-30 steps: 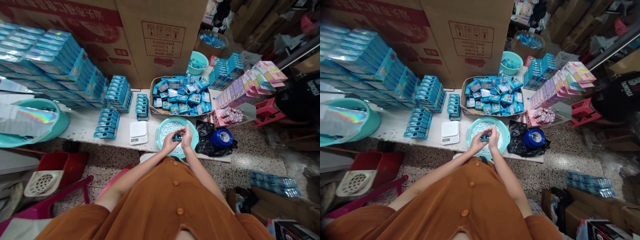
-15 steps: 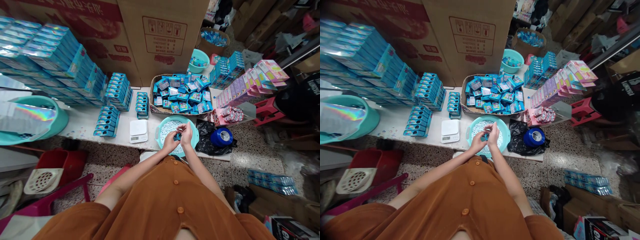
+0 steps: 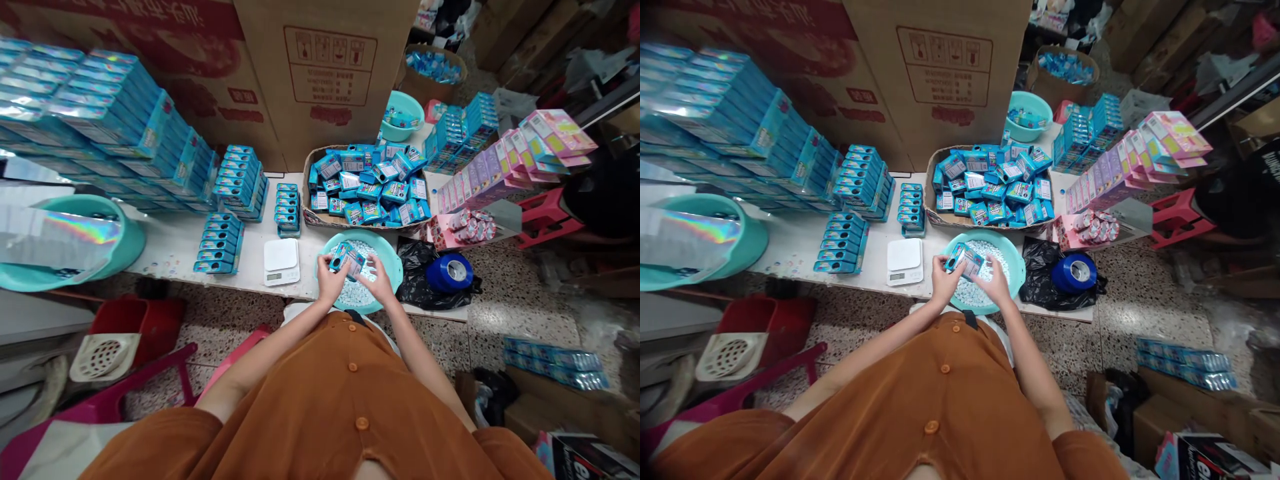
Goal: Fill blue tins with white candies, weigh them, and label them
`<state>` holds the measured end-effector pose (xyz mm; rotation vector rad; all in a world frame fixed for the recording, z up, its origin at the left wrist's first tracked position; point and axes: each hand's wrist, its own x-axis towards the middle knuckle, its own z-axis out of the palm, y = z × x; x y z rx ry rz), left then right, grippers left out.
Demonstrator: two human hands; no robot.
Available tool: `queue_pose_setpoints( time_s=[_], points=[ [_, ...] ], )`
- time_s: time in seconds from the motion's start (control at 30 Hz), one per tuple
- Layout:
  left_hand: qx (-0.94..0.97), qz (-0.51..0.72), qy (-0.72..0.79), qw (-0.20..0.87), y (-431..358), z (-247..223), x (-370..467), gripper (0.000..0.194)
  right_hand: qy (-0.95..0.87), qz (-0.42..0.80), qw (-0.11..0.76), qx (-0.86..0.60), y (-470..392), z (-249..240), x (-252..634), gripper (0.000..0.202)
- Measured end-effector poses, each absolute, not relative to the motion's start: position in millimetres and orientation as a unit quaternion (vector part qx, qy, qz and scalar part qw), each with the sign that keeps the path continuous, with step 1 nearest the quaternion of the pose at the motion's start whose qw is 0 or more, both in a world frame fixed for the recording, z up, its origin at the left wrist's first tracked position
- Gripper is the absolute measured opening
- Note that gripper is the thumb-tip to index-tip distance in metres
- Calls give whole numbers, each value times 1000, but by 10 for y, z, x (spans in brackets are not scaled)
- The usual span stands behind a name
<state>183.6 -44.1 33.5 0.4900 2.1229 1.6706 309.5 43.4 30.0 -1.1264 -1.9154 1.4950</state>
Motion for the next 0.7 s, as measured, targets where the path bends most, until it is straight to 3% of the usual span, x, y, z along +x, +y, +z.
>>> queue_pose_setpoints(
  time_s=[0.07, 0.13, 0.23, 0.37, 0.5, 0.6, 0.7],
  points=[
    [180, 586, 767, 191, -461, 360, 1861, 39, -765, 504, 186, -356, 305, 227, 3027, 92],
    [199, 563, 780, 187, -498, 385, 1899, 41, -797, 473, 178, -332, 228, 179, 2939, 97],
    [274, 528, 780, 192, -572, 419, 1927, 44, -784, 476, 198, -346, 221, 125, 2843, 87],
    [405, 518, 708, 256, -665, 458, 1779, 61, -715, 586, 193, -329, 305, 114, 2836, 81],
    [440, 504, 681, 297, -723, 516, 1448, 77, -640, 722, 81, -251, 361, 206, 2890, 66],
    [475, 456, 632, 409, -744, 564, 1258, 86, -566, 799, -15, -201, 350, 273, 2894, 53],
    [443, 447, 612, 479, -772, 556, 1189, 76, -516, 838, -63, -168, 342, 240, 2862, 44]
  ],
)
